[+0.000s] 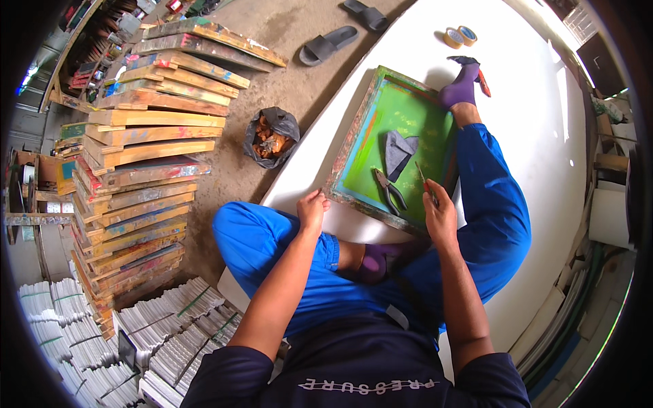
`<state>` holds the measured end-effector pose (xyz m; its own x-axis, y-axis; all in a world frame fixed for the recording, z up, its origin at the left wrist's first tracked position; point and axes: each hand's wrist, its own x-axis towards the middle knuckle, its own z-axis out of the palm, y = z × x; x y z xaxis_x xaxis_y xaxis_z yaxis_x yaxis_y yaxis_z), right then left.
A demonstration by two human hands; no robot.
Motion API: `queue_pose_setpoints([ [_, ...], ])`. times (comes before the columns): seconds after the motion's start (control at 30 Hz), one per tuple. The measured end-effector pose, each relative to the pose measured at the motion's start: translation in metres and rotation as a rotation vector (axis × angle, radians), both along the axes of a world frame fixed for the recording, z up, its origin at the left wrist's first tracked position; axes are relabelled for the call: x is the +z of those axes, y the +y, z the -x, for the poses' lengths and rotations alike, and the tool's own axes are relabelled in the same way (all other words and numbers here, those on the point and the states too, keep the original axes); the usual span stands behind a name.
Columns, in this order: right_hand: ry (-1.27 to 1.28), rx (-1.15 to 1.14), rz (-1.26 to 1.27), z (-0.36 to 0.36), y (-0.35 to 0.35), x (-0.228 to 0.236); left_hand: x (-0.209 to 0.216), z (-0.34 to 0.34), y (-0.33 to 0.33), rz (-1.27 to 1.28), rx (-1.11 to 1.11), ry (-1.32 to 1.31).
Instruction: The person sits on the floor and uses pliers to cut and trim small metal wires or staples on a white surface. They repeatedly pick up pieces, cut them, and place the trimmed pieces into a nearby container.
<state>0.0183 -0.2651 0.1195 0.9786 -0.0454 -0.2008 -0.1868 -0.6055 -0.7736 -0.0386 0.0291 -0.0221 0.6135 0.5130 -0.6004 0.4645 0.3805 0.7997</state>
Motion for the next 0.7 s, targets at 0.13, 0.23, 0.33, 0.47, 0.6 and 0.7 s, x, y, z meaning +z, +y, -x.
queue_pose_setpoints([
  [0.13, 0.053, 0.038, -0.028, 0.01, 0.001, -0.016, 0.006, 0.001, -0.001, 0.024, 0.003, 0.018],
  [0.23, 0.13, 0.101, -0.041, 0.02, 0.021, -0.024, 0.012, 0.001, -0.002, 0.083, 0.033, 0.036],
  [0.33, 0.199, 0.218, -0.003, 0.028, 0.056, -0.019, 0.01, 0.004, -0.008, 0.14, 0.091, 0.013],
  [0.47, 0.118, 0.388, 0.051, 0.042, 0.083, -0.033, 0.012, 0.004, -0.021, 0.098, 0.107, -0.001],
  [0.6, 0.184, 0.445, 0.141, 0.041, 0.103, -0.024, 0.011, 0.004, -0.022, 0.091, 0.121, -0.021],
  [0.7, 0.133, 0.471, 0.169, 0.039, 0.112, -0.03, 0.016, 0.002, -0.026, 0.092, 0.138, -0.022],
])
